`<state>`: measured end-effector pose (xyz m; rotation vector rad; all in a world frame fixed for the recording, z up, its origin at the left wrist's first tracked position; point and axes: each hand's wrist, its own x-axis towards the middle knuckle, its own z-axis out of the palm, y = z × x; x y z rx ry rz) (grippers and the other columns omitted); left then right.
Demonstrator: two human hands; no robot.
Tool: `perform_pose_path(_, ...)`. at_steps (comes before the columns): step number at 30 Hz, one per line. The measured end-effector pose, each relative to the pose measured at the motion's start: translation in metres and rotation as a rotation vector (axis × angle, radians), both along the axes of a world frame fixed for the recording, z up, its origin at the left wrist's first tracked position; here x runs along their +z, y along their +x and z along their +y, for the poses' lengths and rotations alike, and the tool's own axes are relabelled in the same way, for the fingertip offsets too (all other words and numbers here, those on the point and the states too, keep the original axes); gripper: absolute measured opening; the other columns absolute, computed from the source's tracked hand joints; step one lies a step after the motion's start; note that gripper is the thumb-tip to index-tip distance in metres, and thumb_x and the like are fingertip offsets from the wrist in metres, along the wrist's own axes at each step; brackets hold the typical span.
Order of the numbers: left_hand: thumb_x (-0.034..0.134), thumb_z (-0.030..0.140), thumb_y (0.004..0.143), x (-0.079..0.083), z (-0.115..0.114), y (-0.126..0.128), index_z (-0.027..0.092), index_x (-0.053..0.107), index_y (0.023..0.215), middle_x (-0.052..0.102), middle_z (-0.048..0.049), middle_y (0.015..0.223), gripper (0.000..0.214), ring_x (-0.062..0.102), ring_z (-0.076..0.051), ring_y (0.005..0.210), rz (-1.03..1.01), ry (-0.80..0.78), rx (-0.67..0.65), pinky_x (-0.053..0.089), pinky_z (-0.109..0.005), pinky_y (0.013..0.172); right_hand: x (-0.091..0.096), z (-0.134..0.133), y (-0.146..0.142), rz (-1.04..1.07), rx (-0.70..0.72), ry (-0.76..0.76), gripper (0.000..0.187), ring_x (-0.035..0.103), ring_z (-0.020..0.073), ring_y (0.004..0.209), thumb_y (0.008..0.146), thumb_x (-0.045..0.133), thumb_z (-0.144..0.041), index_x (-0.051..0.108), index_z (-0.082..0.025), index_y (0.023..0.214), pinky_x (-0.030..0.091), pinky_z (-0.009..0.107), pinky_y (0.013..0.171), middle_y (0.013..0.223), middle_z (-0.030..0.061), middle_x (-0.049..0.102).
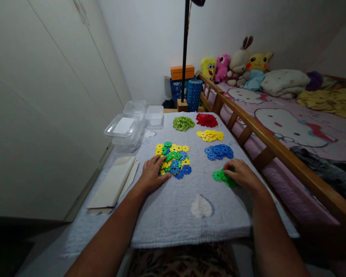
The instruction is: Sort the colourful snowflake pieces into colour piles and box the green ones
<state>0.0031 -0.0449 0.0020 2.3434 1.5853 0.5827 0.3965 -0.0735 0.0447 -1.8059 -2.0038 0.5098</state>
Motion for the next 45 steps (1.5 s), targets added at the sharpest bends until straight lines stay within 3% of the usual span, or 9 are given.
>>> perform_pose_path(5, 0.069, 0.046, 0.083, -0.001, 0.000, 0.000, 0.024, 0.048, 0.143, 0.048, -0.0146, 0.148, 0.068, 0.045, -0.034, 0.138, -0.016, 0.003, -0.008, 0.034, -0.055, 0.114, -0.005, -0.003, -0.001, -0.167, -0.072, 0.084, 0.011, 0.054, 0.0264, 0.093, 0.073, 0.068, -0.025, 0.074, -0.025, 0.082, 0.038, 0.037, 0.081, 0.093, 0.0069, 0.067)
perform_pose_path(8, 0.071, 0.047, 0.082, -0.002, 0.001, -0.001, 0.026, 0.048, 0.143, 0.049, -0.0135, 0.148, 0.068, 0.045, -0.034, 0.138, -0.047, 0.006, -0.005, 0.034, -0.055, 0.114, 0.002, 0.003, -0.013, -0.158, -0.014, 0.158, 0.018, 0.054, 0.0270, 0.096, 0.077, 0.069, -0.026, 0.074, -0.025, 0.094, 0.038, 0.038, 0.085, 0.098, 0.0073, 0.067)
perform_pose_path(12, 0.071, 0.045, 0.081, 0.000, 0.003, -0.002, 0.023, 0.047, 0.143, 0.053, -0.0134, 0.145, 0.070, 0.048, -0.032, 0.137, -0.117, -0.002, -0.016, 0.036, -0.051, 0.114, 0.011, 0.019, -0.061, -0.141, 0.193, 0.180, 0.020, 0.056, 0.0267, 0.102, 0.084, 0.068, -0.025, 0.072, -0.024, 0.103, 0.038, 0.039, 0.092, 0.106, 0.0082, 0.068)
perform_pose_path(15, 0.072, 0.045, 0.081, 0.002, 0.002, -0.001, 0.021, 0.047, 0.143, 0.055, -0.0141, 0.143, 0.071, 0.050, -0.032, 0.134, -0.148, -0.008, -0.010, 0.038, -0.050, 0.113, 0.006, 0.026, -0.105, -0.172, 0.300, 0.136, 0.022, 0.056, 0.0259, 0.101, 0.085, 0.070, -0.023, 0.071, -0.023, 0.107, 0.038, 0.038, 0.092, 0.106, 0.0086, 0.068)
perform_pose_path(21, 0.078, 0.048, 0.075, 0.006, 0.000, -0.006, 0.023, 0.046, 0.145, 0.047, -0.0161, 0.151, 0.081, 0.043, -0.035, 0.141, -0.087, -0.036, 0.006, 0.032, -0.056, 0.117, -0.023, 0.025, -0.139, -0.133, 0.251, 0.154, 0.026, 0.053, 0.0258, 0.107, 0.083, 0.071, -0.023, 0.067, -0.019, 0.109, 0.040, 0.036, 0.092, 0.112, 0.0112, 0.063)
perform_pose_path(28, 0.090, 0.051, 0.057, 0.012, -0.001, -0.020, 0.028, 0.044, 0.147, 0.041, -0.0160, 0.153, 0.103, 0.038, -0.041, 0.141, -0.022, -0.062, 0.052, 0.032, -0.060, 0.115, -0.014, 0.036, -0.112, 0.114, 0.173, 0.086, 0.004, 0.058, 0.0175, 0.080, 0.082, 0.062, -0.019, 0.064, -0.019, 0.079, 0.042, 0.030, 0.077, 0.083, 0.0036, 0.065)
perform_pose_path(35, 0.088, 0.045, 0.059, 0.016, 0.000, -0.028, 0.026, 0.054, 0.135, 0.054, -0.0099, 0.133, 0.086, 0.053, -0.033, 0.126, -0.084, -0.049, 0.031, 0.043, -0.050, 0.110, 0.005, 0.067, -0.032, 0.231, -0.328, 0.204, 0.019, 0.059, 0.0179, 0.066, 0.076, 0.059, -0.030, 0.068, -0.019, 0.088, 0.044, 0.029, 0.066, 0.071, 0.0017, 0.067)
perform_pose_path(39, 0.086, 0.043, 0.063, 0.019, -0.005, -0.025, 0.025, 0.055, 0.136, 0.057, -0.0091, 0.131, 0.081, 0.063, -0.030, 0.114, -0.069, -0.088, 0.075, 0.052, -0.043, 0.099, -0.003, 0.081, 0.007, 0.152, -0.533, 0.242, 0.019, 0.058, 0.0189, 0.063, 0.072, 0.058, -0.029, 0.068, -0.018, 0.084, 0.044, 0.030, 0.064, 0.069, 0.0035, 0.066)
perform_pose_path(45, 0.082, 0.047, 0.069, 0.025, -0.008, -0.019, 0.025, 0.060, 0.132, 0.063, -0.0102, 0.124, 0.070, 0.069, -0.030, 0.102, 0.003, -0.088, 0.141, 0.055, -0.041, 0.088, -0.022, 0.087, 0.026, 0.095, -0.588, 0.215, 0.013, 0.061, 0.0207, 0.067, 0.069, 0.056, -0.024, 0.066, -0.018, 0.075, 0.046, 0.031, 0.067, 0.073, 0.0069, 0.070)
